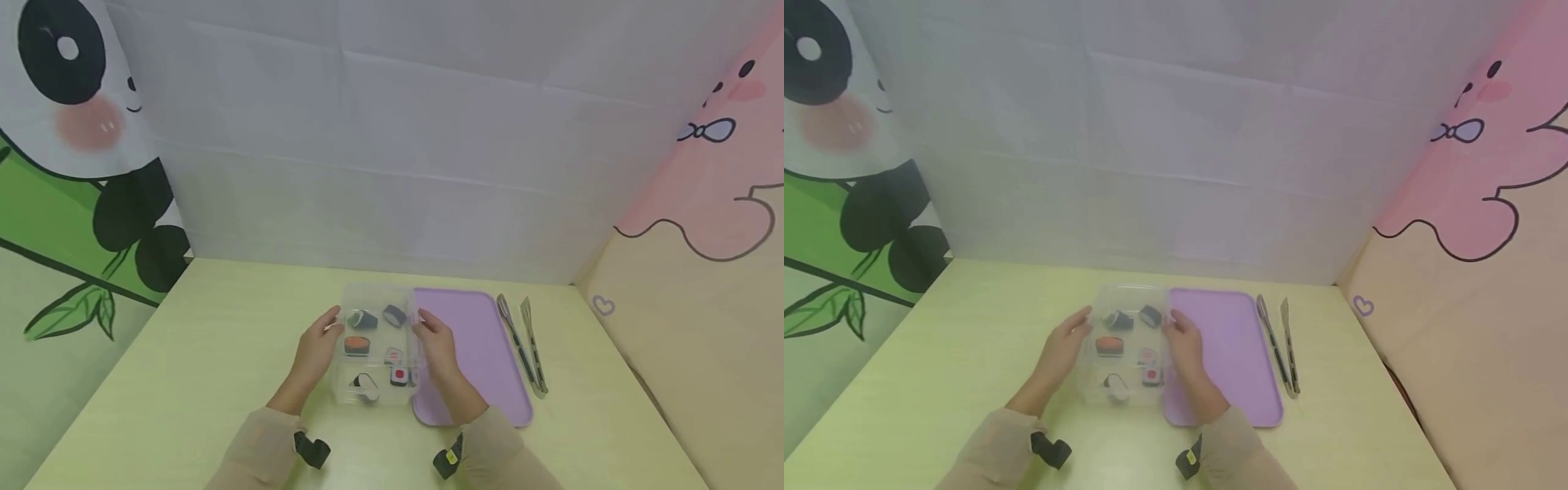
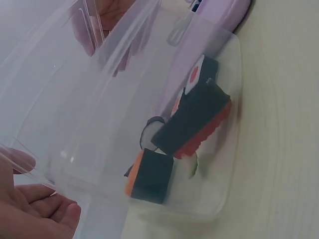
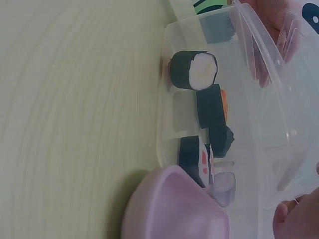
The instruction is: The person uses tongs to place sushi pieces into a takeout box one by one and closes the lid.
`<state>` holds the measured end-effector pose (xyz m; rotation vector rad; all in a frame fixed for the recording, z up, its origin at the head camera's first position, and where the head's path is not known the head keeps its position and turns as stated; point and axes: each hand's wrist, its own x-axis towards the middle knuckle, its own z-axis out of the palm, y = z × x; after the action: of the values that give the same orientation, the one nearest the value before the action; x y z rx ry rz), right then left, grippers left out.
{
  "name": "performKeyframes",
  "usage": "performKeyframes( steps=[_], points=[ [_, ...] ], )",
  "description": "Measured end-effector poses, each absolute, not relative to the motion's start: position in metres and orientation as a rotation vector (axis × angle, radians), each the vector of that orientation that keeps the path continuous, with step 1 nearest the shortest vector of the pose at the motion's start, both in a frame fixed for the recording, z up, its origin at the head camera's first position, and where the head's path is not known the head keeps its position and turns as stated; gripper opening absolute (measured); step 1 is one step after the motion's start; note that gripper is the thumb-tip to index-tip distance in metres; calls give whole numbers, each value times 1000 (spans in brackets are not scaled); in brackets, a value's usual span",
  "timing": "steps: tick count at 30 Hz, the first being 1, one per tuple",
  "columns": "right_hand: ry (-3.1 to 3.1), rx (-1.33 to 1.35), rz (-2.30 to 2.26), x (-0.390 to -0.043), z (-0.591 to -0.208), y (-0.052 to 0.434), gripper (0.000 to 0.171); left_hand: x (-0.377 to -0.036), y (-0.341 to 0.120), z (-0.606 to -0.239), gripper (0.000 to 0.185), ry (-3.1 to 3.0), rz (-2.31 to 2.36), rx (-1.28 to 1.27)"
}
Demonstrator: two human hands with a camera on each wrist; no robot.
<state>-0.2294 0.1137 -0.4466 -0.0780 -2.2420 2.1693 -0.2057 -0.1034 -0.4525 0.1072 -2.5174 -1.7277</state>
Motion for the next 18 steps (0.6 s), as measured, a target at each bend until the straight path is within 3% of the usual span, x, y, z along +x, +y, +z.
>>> performKeyframes(
  steps=[18],
  points=[
    [-2277,14,2022,-213,-471,110,52,-194,-110,-477,51,-2563,-1696,-69]
  ],
)
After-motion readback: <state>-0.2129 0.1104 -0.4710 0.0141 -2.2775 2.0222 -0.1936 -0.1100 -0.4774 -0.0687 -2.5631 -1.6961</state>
